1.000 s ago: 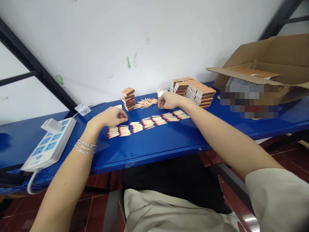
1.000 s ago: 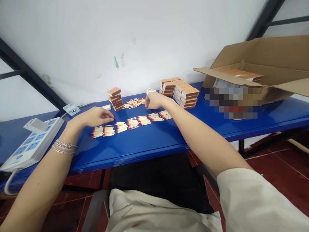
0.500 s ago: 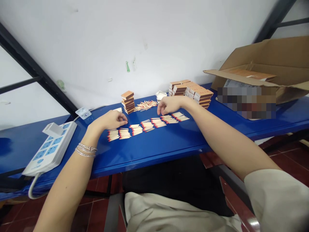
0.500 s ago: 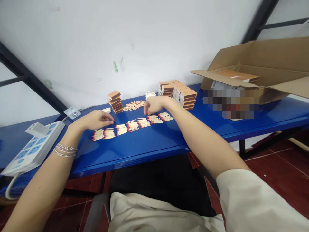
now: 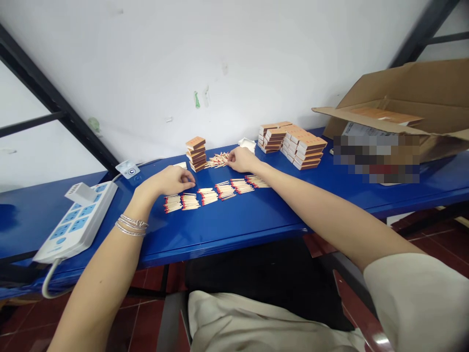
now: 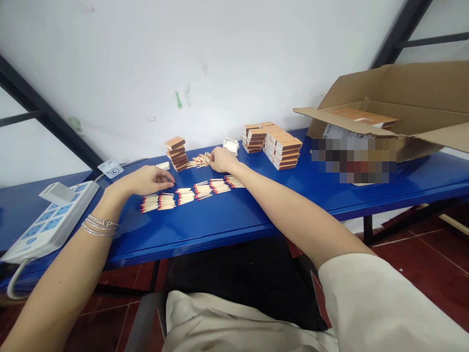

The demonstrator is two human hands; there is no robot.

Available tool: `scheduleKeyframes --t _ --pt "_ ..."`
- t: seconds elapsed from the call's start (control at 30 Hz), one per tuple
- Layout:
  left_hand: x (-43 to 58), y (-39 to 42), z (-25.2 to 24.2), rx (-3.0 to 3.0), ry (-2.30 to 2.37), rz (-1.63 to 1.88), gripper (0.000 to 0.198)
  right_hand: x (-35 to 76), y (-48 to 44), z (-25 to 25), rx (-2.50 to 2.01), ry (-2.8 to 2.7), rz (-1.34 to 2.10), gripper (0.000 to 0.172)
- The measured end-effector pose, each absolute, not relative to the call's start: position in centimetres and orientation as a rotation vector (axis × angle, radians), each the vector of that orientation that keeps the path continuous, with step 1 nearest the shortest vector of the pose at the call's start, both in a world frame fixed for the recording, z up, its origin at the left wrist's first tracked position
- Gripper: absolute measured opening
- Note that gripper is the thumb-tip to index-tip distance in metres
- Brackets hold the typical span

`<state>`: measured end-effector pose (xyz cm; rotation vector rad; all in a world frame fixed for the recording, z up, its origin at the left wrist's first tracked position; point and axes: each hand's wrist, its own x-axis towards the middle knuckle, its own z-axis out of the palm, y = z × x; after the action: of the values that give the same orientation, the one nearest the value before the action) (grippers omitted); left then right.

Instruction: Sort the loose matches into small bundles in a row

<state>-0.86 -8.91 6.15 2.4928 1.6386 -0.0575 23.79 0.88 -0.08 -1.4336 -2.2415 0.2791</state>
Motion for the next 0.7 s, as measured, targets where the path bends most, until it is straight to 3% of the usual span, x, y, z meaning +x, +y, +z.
scheduleKeyframes --t 0.7 --pt "-0.8 -8.9 6.2 2.479 1.651 -0.082 0.037 31.6 -0.8 5.5 -1.675 -2.472 0.484 0.022"
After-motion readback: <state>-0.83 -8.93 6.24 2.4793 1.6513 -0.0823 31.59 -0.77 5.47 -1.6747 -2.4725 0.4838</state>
